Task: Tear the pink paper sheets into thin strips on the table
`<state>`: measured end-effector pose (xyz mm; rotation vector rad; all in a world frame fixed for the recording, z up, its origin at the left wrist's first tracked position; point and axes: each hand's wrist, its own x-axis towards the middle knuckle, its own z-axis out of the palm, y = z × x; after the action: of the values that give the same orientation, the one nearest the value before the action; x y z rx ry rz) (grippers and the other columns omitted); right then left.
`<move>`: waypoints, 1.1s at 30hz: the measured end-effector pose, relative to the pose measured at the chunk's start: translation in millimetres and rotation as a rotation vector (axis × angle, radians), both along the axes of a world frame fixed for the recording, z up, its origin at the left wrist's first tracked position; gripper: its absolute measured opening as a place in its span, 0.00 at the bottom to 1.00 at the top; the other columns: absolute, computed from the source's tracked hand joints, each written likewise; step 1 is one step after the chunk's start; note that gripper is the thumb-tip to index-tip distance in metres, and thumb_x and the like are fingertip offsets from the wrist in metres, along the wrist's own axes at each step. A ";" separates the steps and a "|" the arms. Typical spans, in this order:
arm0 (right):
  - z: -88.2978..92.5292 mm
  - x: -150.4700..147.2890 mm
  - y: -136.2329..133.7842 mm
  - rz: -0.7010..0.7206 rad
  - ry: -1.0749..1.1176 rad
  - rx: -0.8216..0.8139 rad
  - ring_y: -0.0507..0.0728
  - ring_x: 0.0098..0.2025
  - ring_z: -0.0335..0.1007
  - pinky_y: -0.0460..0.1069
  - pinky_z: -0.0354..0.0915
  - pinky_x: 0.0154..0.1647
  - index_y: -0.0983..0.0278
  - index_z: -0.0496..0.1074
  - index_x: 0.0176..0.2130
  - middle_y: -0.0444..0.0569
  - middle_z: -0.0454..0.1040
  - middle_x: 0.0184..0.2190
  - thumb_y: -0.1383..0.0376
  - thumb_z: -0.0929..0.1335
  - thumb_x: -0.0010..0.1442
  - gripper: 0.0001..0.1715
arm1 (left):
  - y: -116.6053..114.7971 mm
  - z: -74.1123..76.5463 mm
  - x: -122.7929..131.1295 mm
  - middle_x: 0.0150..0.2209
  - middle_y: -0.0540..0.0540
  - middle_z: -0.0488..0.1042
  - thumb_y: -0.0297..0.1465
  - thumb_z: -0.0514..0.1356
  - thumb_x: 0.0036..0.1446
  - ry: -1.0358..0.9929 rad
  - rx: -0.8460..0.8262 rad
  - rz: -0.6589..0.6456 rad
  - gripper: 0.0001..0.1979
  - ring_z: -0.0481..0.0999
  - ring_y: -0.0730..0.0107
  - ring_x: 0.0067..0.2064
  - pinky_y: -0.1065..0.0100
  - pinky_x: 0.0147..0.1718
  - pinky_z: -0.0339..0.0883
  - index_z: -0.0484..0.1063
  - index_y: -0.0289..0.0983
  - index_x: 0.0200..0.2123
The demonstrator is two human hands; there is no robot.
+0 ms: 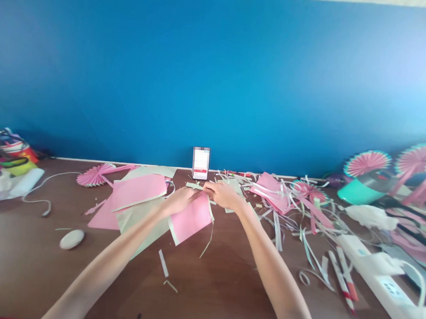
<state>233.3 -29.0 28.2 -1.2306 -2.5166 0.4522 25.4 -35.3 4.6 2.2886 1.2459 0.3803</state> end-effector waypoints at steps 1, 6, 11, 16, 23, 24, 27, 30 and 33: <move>-0.1 -0.1 0.0 0.003 0.006 -0.005 0.54 0.30 0.66 0.46 0.51 0.29 0.60 0.69 0.38 0.46 0.74 0.29 0.57 0.55 0.67 0.19 | 0.0 -0.2 0.2 0.30 0.44 0.74 0.47 0.38 0.64 -0.002 0.016 -0.003 0.29 0.73 0.65 0.29 0.66 0.30 0.61 0.73 0.37 0.37; -2.4 0.3 1.4 0.038 0.010 -0.012 0.54 0.30 0.67 0.46 0.52 0.29 0.58 0.71 0.40 0.45 0.75 0.31 0.52 0.54 0.66 0.22 | 0.1 1.7 2.1 0.30 0.45 0.74 0.50 0.37 0.63 -0.017 0.037 -0.026 0.31 0.73 0.64 0.29 0.66 0.31 0.61 0.73 0.37 0.38; -4.0 2.8 3.2 0.045 0.003 -0.009 0.54 0.29 0.66 0.46 0.52 0.29 0.60 0.72 0.38 0.46 0.74 0.28 0.51 0.54 0.66 0.25 | 0.1 6.0 -1.7 0.37 0.45 0.76 0.48 0.37 0.64 0.004 -0.025 -0.044 0.29 0.75 0.63 0.34 0.66 0.33 0.62 0.71 0.41 0.47; -6.7 5.3 6.4 0.054 0.029 -0.012 0.54 0.31 0.66 0.47 0.55 0.32 0.61 0.71 0.36 0.47 0.74 0.30 0.52 0.53 0.67 0.25 | 0.2 10.1 -6.6 0.45 0.46 0.74 0.47 0.37 0.65 0.011 -0.083 -0.071 0.27 0.75 0.62 0.39 0.66 0.36 0.64 0.68 0.43 0.51; -6.6 -1.0 4.1 0.098 0.069 0.033 0.56 0.36 0.66 0.49 0.57 0.35 0.61 0.72 0.39 0.49 0.74 0.35 0.54 0.56 0.66 0.22 | -3.8 8.3 0.6 0.39 0.42 0.75 0.47 0.34 0.65 0.083 -0.040 -0.042 0.30 0.74 0.60 0.34 0.63 0.33 0.63 0.68 0.38 0.51; -5.3 -1.9 2.8 0.098 0.062 0.022 0.56 0.35 0.67 0.48 0.56 0.34 0.60 0.73 0.39 0.48 0.75 0.34 0.55 0.56 0.66 0.21 | -4.4 8.4 1.4 0.39 0.41 0.75 0.47 0.34 0.65 0.085 -0.039 -0.048 0.30 0.74 0.60 0.34 0.63 0.33 0.63 0.67 0.37 0.51; -2.6 -2.6 0.6 0.088 0.042 -0.001 0.54 0.32 0.66 0.48 0.55 0.32 0.60 0.73 0.38 0.47 0.75 0.32 0.56 0.56 0.66 0.21 | -4.7 10.8 0.7 0.41 0.42 0.74 0.46 0.34 0.65 0.073 -0.077 -0.069 0.30 0.74 0.60 0.36 0.64 0.35 0.63 0.66 0.37 0.52; -3.3 -1.2 1.8 0.090 0.033 -0.027 0.54 0.31 0.66 0.47 0.53 0.30 0.59 0.74 0.37 0.46 0.75 0.31 0.55 0.56 0.66 0.21 | -2.2 14.9 -3.6 0.50 0.44 0.71 0.47 0.35 0.65 0.031 -0.146 -0.140 0.28 0.72 0.59 0.45 0.64 0.41 0.63 0.63 0.40 0.56; -5.8 0.8 4.2 0.098 0.019 -0.071 0.53 0.30 0.65 0.47 0.54 0.30 0.59 0.75 0.38 0.46 0.75 0.30 0.53 0.56 0.65 0.22 | 1.5 18.1 -8.3 0.55 0.45 0.68 0.46 0.37 0.65 0.021 -0.210 -0.212 0.26 0.70 0.60 0.50 0.65 0.45 0.62 0.61 0.42 0.57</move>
<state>234.2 -24.8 22.4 -1.1252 -2.5731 0.5783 17.1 -33.8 22.8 2.2184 0.9893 0.1429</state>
